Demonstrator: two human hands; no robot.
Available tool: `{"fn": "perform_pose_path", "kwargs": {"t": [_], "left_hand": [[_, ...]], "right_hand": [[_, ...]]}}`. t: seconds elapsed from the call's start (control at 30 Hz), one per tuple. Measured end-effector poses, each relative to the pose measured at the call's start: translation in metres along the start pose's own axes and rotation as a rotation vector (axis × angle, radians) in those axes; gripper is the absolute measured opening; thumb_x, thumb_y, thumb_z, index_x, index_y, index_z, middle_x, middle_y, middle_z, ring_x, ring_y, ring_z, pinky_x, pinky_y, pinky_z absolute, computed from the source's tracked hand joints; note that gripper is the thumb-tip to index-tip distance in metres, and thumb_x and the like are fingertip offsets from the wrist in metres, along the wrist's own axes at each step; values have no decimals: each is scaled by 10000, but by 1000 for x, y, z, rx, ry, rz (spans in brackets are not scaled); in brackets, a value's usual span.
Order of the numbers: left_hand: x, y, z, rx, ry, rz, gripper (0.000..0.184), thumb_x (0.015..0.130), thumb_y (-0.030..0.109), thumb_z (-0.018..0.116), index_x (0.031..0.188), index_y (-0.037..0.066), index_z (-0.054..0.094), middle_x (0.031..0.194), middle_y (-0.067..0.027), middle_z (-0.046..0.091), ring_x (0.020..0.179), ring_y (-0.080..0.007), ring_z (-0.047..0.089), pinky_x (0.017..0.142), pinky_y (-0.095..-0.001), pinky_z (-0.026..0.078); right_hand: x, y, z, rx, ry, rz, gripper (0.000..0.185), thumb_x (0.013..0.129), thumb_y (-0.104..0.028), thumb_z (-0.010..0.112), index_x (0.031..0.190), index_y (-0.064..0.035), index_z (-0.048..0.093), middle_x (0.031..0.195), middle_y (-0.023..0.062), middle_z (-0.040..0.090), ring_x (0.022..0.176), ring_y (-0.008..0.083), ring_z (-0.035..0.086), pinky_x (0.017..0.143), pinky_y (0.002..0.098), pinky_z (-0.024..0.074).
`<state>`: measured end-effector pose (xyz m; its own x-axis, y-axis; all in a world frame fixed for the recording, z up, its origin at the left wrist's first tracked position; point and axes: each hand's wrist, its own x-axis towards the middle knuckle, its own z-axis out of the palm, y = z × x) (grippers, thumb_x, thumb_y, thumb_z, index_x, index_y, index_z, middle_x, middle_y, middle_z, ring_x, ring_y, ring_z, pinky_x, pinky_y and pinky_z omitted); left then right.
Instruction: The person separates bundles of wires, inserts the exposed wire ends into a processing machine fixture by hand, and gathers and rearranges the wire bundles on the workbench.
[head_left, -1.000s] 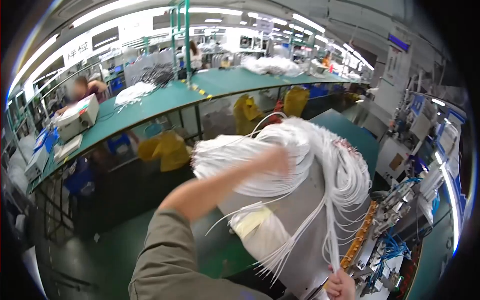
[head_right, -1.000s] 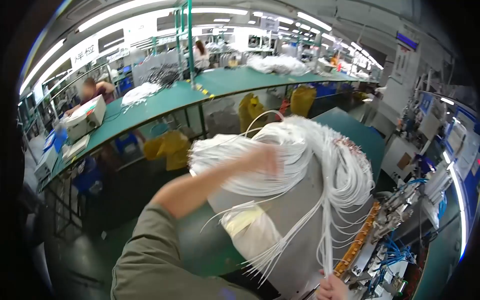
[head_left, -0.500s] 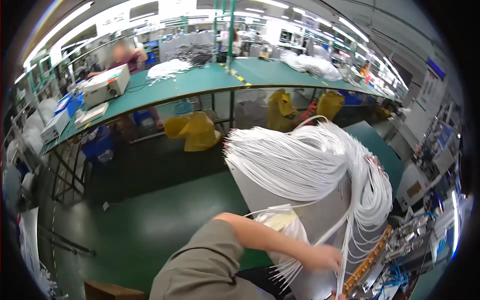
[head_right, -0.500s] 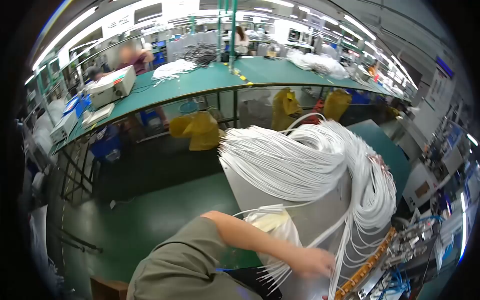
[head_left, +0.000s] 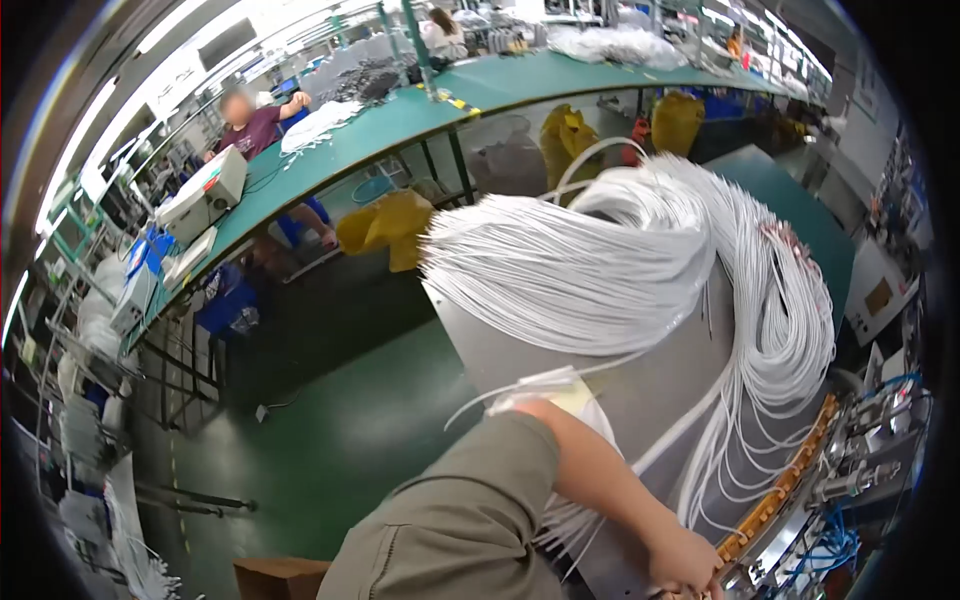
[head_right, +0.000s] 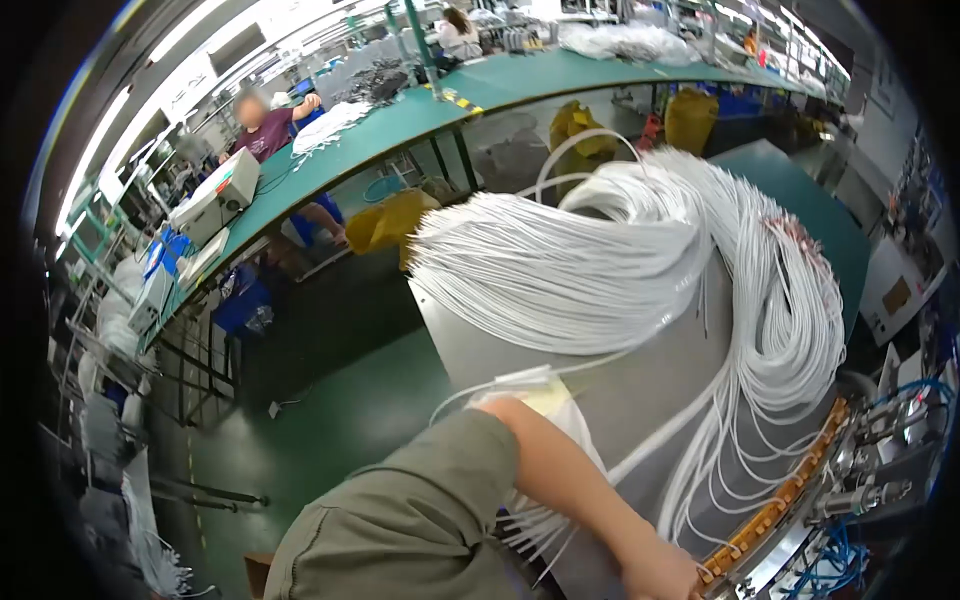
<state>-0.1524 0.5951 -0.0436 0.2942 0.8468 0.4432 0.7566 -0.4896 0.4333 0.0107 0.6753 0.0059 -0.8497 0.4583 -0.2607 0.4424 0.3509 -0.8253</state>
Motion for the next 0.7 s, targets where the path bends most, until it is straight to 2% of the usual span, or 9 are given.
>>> {"fn": "perform_pose_path", "kwargs": {"t": [0.1, 0.2, 0.27, 0.33, 0.4, 0.47, 0.53, 0.67, 0.7], "left_hand": [[-4, -14, 14, -273, 58, -260, 162, 744, 186, 609, 758, 28, 640, 722, -172, 633, 702, -369, 608, 632, -460, 462], [-18, -17, 33, -538, 121, -525, 144, 693, 153, 610, 617, 32, 629, 644, -164, 622, 645, -364, 607, 582, -450, 457], [-14, -21, 40, -470, 80, -496, 175, 701, 191, 639, 641, 27, 640, 642, -161, 625, 649, -358, 617, 581, -443, 464], [-14, -16, 31, -457, 111, -471, 165, 691, 184, 651, 653, 24, 642, 637, -163, 622, 655, -354, 621, 587, -438, 472], [-11, -26, 42, -370, 77, -130, 203, 703, 190, 682, 780, 3, 668, 725, -167, 647, 712, -344, 626, 646, -435, 478], [-19, -18, 20, -529, 165, 205, 229, 783, 178, 632, 897, -19, 652, 803, -215, 632, 759, -385, 595, 714, -466, 465], [-17, -4, -2, -686, 27, 51, 253, 738, 162, 671, 888, -42, 657, 830, -250, 632, 782, -378, 589, 746, -447, 465], [-19, 14, -16, -607, -86, -28, 222, 758, 159, 667, 876, -29, 667, 803, -220, 636, 740, -345, 590, 700, -422, 459], [-23, 16, -13, -586, -91, -27, 214, 764, 158, 666, 873, -26, 670, 796, -213, 637, 729, -337, 590, 689, -415, 458]], "right_hand": [[9, -4, -9, -497, -115, -435, 413, 930, -105, 531, 1316, 4, 431, 1125, 145, 547, 1015, 219, 541, 791, 308, 481], [15, 5, -31, -29, -74, 27, 394, 930, -75, 518, 1309, -2, 440, 1080, 115, 560, 946, 189, 553, 754, 274, 474], [6, -6, -32, -20, 156, -193, 374, 941, -94, 508, 1294, 14, 446, 1097, 116, 577, 934, 200, 573, 784, 289, 482], [11, -7, -18, -126, 166, -464, 397, 955, -163, 518, 1294, 32, 444, 1147, 144, 574, 1025, 233, 559, 848, 325, 476], [15, -25, 14, -418, 70, -669, 580, 949, -353, 527, 1341, 53, 395, 1266, 206, 511, 1145, 318, 504, 948, 402, 419], [13, -15, 38, -227, -28, -575, 628, 937, -392, 533, 1357, 50, 380, 1305, 207, 486, 1150, 327, 498, 945, 410, 416], [13, -13, 37, -278, 12, -633, 613, 937, -380, 533, 1366, 30, 380, 1306, 203, 491, 1149, 303, 500, 955, 398, 420], [9, -14, 17, 349, -199, -309, 514, 958, -305, 482, 1350, 17, 396, 1304, 221, 485, 1143, 307, 518, 927, 365, 469], [13, -18, 18, -212, -42, -534, 376, 970, -302, 459, 1107, 43, 518, 1002, 173, 598, 896, 272, 607, 715, 341, 534]]}}
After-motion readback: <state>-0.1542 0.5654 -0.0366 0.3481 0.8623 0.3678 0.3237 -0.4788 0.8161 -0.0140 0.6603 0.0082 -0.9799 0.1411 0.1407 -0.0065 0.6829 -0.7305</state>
